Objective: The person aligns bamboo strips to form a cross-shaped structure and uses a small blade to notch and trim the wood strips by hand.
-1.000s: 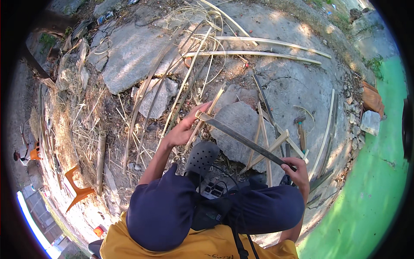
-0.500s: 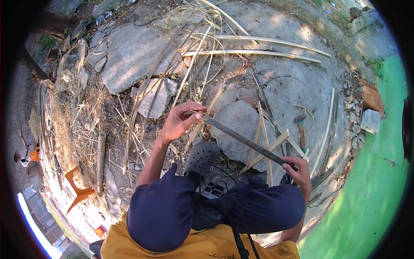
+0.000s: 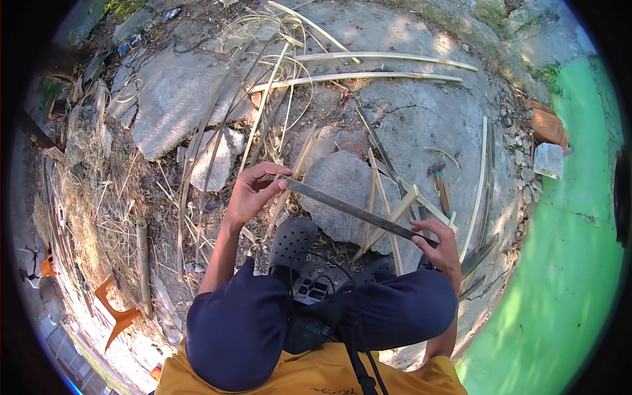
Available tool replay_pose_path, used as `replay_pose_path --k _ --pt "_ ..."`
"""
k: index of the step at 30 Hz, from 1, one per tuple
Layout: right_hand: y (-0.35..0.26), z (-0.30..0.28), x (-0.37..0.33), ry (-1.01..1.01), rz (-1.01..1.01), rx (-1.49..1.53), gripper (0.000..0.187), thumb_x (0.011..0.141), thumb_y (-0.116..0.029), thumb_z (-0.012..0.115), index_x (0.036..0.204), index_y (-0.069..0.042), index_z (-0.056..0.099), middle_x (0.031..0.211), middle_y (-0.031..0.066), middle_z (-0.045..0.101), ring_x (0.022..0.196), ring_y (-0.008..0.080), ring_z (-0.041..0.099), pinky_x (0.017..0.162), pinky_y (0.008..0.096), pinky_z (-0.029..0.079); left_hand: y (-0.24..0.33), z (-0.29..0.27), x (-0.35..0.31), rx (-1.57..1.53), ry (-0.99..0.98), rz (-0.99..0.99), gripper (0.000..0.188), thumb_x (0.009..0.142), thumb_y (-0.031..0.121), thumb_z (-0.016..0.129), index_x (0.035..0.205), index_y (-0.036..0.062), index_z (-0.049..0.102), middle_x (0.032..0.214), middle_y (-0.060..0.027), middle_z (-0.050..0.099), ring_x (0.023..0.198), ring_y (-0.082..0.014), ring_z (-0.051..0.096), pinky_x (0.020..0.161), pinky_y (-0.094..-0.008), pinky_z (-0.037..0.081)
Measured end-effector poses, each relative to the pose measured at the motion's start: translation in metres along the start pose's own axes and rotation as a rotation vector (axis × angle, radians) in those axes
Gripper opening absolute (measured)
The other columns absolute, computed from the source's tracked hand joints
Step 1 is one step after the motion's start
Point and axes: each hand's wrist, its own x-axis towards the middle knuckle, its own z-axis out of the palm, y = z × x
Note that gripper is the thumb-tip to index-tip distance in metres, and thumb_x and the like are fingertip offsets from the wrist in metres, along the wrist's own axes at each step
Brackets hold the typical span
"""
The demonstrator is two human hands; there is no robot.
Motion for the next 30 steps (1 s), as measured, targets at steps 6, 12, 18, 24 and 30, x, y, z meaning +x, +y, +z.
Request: replay_pose_path --k 6,12,18,24,30 --pt "-0.015 0.008 0.002 0.036 -0.031 -0.137 0.043 0.083 -0.010 0.080 0.126 -0.009 0.073 0.110 0.0083 0.074 0.112 0.0316 0.065 0.101 0.0397 0.045 0.002 0.000 0.002 0.052 -0.025 0.013 0.021 0.099 0.005 0.073 0.119 0.0008 0.073 0.110 -0.0030 0.072 0.103 -0.0106 0.067 0.088 -0.0264 0.054" --pt "-0.035 0.017 -0.001 0.030 -0.110 -0.184 0.082 0.073 -0.005 0.083 0.149 -0.012 0.053 0.129 0.0117 0.066 0.116 0.0341 0.063 0.107 0.0432 0.044 0.001 0.003 0.004 0.039 -0.025 0.070 0.020 0.098 0.004 0.073 0.118 0.0004 0.073 0.110 -0.0040 0.073 0.102 -0.0113 0.068 0.089 -0.0276 0.056" --pt "-0.029 0.029 -0.003 0.175 -0.285 0.020 0.081 0.070 0.008 0.077 0.145 -0.011 0.055 0.133 0.0150 0.061 0.124 0.0331 0.062 0.107 0.0439 0.049 0.001 0.001 0.002 0.053 0.002 0.036 0.020 0.098 0.004 0.073 0.117 0.0003 0.074 0.110 -0.0039 0.073 0.103 -0.0115 0.069 0.090 -0.0280 0.056" --pt "-0.042 0.028 -0.002 -0.015 -0.127 -0.042 0.044 0.082 0.005 0.071 0.124 -0.009 0.072 0.125 0.0139 0.065 0.116 0.0354 0.067 0.099 0.0427 0.054 -0.004 0.003 0.002 0.020 0.003 0.005 0.023 0.098 0.005 0.074 0.121 0.0008 0.072 0.112 -0.0050 0.074 0.104 -0.0121 0.067 0.089 -0.0282 0.053" --pt "-0.027 0.039 0.003 0.042 -0.031 0.053 0.031 0.088 -0.008 0.077 0.118 -0.003 0.070 0.111 0.0144 0.071 0.102 0.0301 0.072 0.091 0.0391 0.056 -0.008 -0.005 0.000 0.073 0.012 -0.032 0.023 0.097 0.005 0.075 0.119 0.0043 0.071 0.117 -0.0046 0.073 0.106 -0.0125 0.067 0.089 -0.0301 0.056"
